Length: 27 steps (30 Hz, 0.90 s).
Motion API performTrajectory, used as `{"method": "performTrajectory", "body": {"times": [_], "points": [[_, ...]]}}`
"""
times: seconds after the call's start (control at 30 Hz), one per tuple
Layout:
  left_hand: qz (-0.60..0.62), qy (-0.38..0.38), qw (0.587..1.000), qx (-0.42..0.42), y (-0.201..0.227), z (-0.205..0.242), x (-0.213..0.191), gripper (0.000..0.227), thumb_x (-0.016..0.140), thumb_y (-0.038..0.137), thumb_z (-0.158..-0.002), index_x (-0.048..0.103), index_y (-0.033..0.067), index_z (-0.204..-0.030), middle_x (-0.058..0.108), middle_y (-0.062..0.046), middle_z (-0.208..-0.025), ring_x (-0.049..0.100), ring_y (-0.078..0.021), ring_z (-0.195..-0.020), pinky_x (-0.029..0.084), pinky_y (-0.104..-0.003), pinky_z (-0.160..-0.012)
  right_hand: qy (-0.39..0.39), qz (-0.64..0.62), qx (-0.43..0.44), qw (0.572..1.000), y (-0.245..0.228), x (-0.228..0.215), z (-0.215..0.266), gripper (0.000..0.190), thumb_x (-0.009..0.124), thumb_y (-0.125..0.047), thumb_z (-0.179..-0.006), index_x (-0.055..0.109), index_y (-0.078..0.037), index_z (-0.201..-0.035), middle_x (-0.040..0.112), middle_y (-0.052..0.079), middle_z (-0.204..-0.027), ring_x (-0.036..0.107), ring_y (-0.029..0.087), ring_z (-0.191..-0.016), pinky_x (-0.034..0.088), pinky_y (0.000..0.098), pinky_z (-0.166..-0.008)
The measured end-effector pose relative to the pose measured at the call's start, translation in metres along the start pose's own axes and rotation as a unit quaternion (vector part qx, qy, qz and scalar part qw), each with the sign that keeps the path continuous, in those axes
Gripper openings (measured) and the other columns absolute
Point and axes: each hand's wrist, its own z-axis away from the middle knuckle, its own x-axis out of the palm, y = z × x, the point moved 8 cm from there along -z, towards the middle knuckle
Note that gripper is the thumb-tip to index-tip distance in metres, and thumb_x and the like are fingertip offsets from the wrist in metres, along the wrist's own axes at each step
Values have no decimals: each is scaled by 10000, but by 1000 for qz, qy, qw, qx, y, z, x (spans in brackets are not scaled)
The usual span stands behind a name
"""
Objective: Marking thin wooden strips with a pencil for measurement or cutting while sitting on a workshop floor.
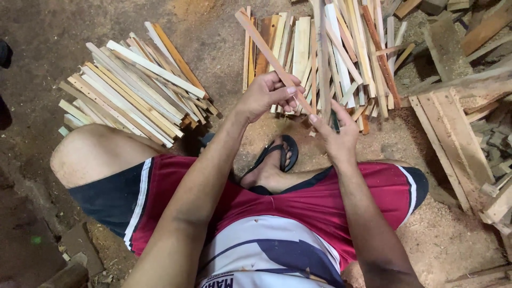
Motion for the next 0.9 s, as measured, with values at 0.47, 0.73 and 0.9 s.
{"method": "performTrajectory", "body": {"times": [0.47, 0.73, 0.9], "points": [[27, -30, 999, -18, -6, -2, 11, 236, 677, 101, -1000, 588, -25, -1179, 722, -246, -1074, 786, -314, -815, 707, -405, -711, 53, 39, -140, 988, -42, 2, 10, 662, 949, -165, -833, 622, 33, -1374, 676, 278, -1235, 628, 328, -1206, 504, 448, -1022], [-19, -62, 996, -58, -39, 2, 10, 514, 835, 160, -914, 542, 31, -1316, 710, -166, -1187, 764, -285, -979, 674, -441, -832, 77, 154, -316, 933, -38, 17, 18, 638, 1007, -188, -739, 709, 45, -1252, 727, 288, -1121, 713, 453, -1034, 579, 514, -892], [-126, -36, 990, -55, -6, 10, 25, 382, 857, 225, -859, 637, 98, -1145, 711, -44, -975, 680, -131, -859, 634, -275, -726, -27, 115, -367, 923, -46, 41, 22, 607, 866, -27, -836, 604, 50, -1378, 653, 306, -1319, 627, 513, -1186, 516, 609, -1003]]}}
